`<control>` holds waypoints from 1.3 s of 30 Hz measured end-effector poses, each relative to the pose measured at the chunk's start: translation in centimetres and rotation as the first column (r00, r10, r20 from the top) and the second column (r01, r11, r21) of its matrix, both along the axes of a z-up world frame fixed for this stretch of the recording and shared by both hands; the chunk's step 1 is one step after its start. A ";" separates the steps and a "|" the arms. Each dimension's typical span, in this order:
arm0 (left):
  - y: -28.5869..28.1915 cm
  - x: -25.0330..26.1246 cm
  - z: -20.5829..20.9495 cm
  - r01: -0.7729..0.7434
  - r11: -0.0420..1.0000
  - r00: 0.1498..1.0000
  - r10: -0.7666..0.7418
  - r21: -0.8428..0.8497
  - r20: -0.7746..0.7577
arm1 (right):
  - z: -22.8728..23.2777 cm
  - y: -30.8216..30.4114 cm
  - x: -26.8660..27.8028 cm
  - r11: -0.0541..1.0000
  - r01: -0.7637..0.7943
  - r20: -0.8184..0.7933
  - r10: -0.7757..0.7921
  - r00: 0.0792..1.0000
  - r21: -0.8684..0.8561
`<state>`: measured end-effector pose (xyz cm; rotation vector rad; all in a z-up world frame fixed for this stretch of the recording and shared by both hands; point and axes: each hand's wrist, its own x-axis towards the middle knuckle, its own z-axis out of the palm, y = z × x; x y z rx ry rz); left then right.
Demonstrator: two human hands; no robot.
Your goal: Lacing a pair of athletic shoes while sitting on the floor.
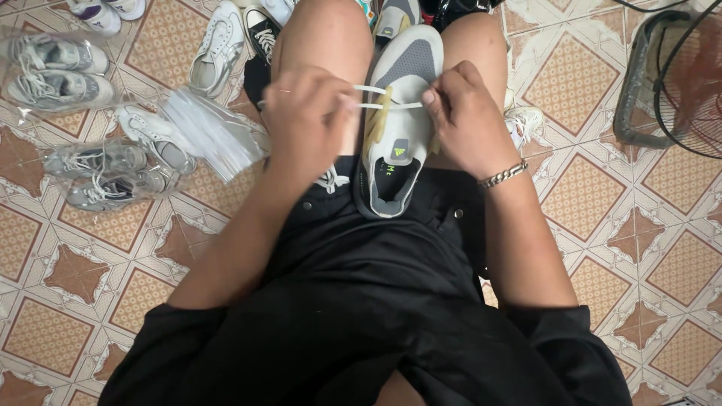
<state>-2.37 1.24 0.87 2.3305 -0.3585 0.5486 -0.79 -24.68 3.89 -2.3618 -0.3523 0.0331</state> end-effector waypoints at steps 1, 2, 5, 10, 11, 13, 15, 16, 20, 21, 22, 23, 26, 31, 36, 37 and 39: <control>-1.1 -0.4 1.0 0.060 0.994 0.998 -0.058 0.088 -0.019 | -0.1 0.0 0.1 0.999 -0.039 -0.016 0.039 0.999 -0.009; -1.7 -0.4 1.1 0.060 0.994 0.998 -0.059 0.087 -0.021 | -0.6 0.0 0.2 0.999 -0.039 -0.019 0.039 0.999 -0.010; -3.0 -0.2 0.8 0.221 0.973 0.969 -0.213 0.059 -0.122 | -1.7 0.2 0.3 0.996 -0.060 0.007 0.060 0.998 -0.072; -3.3 0.4 -1.1 0.181 0.975 0.877 -0.220 -0.130 -0.428 | -2.7 0.2 0.2 0.998 0.001 -0.005 -0.001 1.000 0.068; -3.0 0.4 -1.1 0.183 0.974 0.876 -0.222 -0.130 -0.428 | -3.0 0.1 0.1 0.998 0.003 -0.006 -0.003 1.000 0.068; -2.4 0.1 -1.2 0.142 0.952 0.887 -0.245 -0.273 -0.392 | -3.4 -0.1 -0.3 0.983 0.085 -0.047 -0.078 0.996 0.166; -1.3 0.1 -1.0 0.146 0.913 0.849 -0.314 -0.381 -0.425 | -2.7 0.2 -1.0 0.925 0.228 -0.304 -0.133 0.943 0.303; -0.8 0.1 -0.9 0.142 0.863 0.807 -0.384 -0.484 -0.448 | -2.3 0.4 -1.3 0.834 0.390 -0.544 -0.133 0.828 0.390; 0.9 -1.2 3.5 0.069 0.855 0.714 -0.402 -0.514 -0.572 | -5.4 -0.9 -3.6 0.742 0.215 -0.331 0.010 0.944 0.635; 1.2 -1.5 5.4 0.133 0.760 0.734 -0.506 -0.636 -0.452 | -5.6 -1.0 -4.1 0.716 0.216 -0.307 -0.002 0.952 0.664; 1.5 -1.9 7.4 0.201 0.646 0.741 -0.592 -0.737 -0.317 | -5.9 -1.1 -4.7 0.689 0.216 -0.284 -0.015 0.959 0.692; 1.8 -2.2 9.0 0.203 0.645 0.739 -0.594 -0.737 -0.317 | -5.6 -0.9 -5.0 0.688 0.218 -0.284 -0.018 0.959 0.692; 2.9 -3.5 13.0 0.324 0.431 0.695 -0.712 -0.843 -0.097 | -5.2 -0.2 -6.0 0.594 0.329 -0.377 -0.047 0.925 0.734; 4.7 -5.5 14.7 0.269 0.195 0.644 -0.764 -0.943 0.025 | -4.7 0.5 -6.9 0.557 0.353 -0.369 -0.088 0.925 0.752; 3.7 -5.8 14.3 0.198 0.389 0.773 -0.627 -0.900 -0.100 | -4.8 0.2 -7.7 0.530 0.426 -0.401 -0.170 0.900 0.733; 3.2 -5.4 14.5 0.189 0.486 0.798 -0.582 -0.853 -0.155 | -4.9 0.2 -7.8 0.520 0.471 -0.425 -0.214 0.880 0.713; 1.4 -3.7 13.8 0.293 0.512 0.751 -0.646 -0.807 -0.136 | -4.4 0.3 -8.0 0.500 0.502 -0.447 -0.235 0.863 0.706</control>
